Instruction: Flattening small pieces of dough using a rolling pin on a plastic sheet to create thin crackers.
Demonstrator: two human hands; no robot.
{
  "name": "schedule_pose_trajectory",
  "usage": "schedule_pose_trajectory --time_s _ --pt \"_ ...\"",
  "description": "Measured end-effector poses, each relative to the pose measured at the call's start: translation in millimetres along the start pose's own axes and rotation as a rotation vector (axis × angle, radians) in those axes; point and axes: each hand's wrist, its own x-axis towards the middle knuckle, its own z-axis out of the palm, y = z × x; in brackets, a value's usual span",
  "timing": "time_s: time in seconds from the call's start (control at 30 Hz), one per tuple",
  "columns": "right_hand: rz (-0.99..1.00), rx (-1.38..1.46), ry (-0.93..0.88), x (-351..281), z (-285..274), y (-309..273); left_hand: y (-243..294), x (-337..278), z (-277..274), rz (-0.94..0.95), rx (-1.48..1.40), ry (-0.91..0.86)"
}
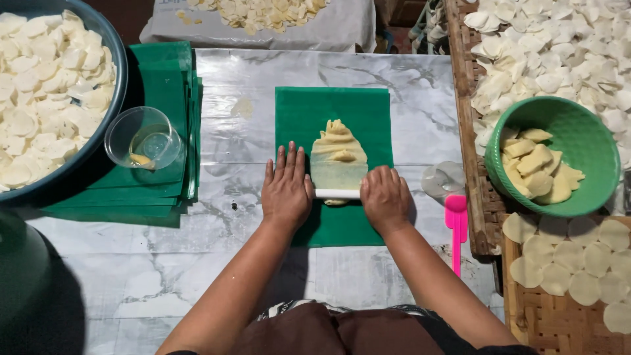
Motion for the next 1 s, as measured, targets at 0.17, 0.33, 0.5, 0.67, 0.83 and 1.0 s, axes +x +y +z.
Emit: schedule_pose_trajectory --time_s 0.17,0.33,0.5,0.67,0.83,1.0 --pt "0.094 0.074 -0.073 17.6 -27.9 -15.2 -1.0 7.0 2.0 -0.009 0.004 -0.01" --pt "0.057 0.117 -0.103 -15.6 -48.2 -25.6 2.3 -29.7 3.7 0.024 0.033 -0.009" --pt "0.133 0.081 -0.277 3.9 -30.5 -19.3 3.1 -2.5 -5.9 0.004 0.006 -0.038" --pt "0.287 0.118 -0.561 69.0 -4.7 -1.8 -4.0 64.6 -5.1 -0.034 -0.006 -0.06" --pt "0.257 0.105 -0.504 55.3 1.6 -1.5 2.5 50.2 -21.9 -0.049 -0.031 -0.107" --pt "0.058 0.016 -0.229 1.8 -38.3 -20.5 0.6 -15.7 -4.6 0.046 -0.016 0.019"
